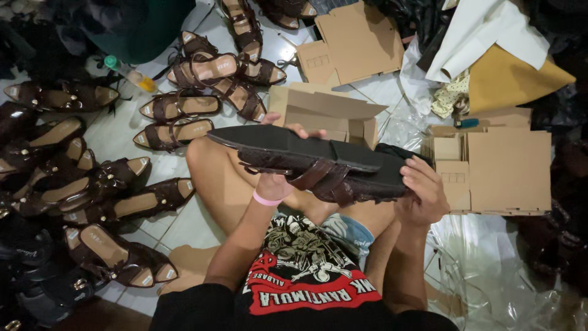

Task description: The person sits on the floor and wipes the exterior of brown high-heeled shoes with a black cloth. They handle the shoes one at a time, turning them over to clean different sides, and place them back on the floor after wiping.

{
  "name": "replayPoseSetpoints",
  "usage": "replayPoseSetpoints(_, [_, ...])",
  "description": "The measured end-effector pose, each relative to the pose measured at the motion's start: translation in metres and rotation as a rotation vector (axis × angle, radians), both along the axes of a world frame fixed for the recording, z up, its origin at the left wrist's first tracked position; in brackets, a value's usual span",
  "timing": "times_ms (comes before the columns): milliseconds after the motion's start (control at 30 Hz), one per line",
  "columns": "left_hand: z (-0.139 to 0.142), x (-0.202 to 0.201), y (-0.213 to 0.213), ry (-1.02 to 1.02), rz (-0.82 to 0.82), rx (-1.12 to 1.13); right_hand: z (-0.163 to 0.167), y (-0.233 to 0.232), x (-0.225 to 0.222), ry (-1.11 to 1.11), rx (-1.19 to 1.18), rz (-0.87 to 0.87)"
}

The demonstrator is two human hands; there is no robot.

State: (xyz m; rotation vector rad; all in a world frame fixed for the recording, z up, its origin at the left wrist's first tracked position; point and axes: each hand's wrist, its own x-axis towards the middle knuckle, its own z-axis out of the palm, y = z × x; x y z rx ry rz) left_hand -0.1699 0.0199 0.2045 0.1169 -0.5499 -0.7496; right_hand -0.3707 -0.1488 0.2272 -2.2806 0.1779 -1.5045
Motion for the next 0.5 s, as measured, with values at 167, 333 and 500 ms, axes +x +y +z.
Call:
replayPoseSetpoints(167, [0.008,0.004,0.006,-0.03,0.005,-0.01,0.006,0.004,0.0,-0.041,-0.02,-0.016])
replayPoseSetpoints(333, [0.009,0.01,0.007,-0.052,0.011,-0.001,0.005,0.004,-0.002,-0.09,-0.041,-0.025])
replayPoseSetpoints(500, [0.008,0.008,0.011,-0.029,0.034,-0.019,-0.001,0.007,-0.004,-0.123,0.033,-0.02])
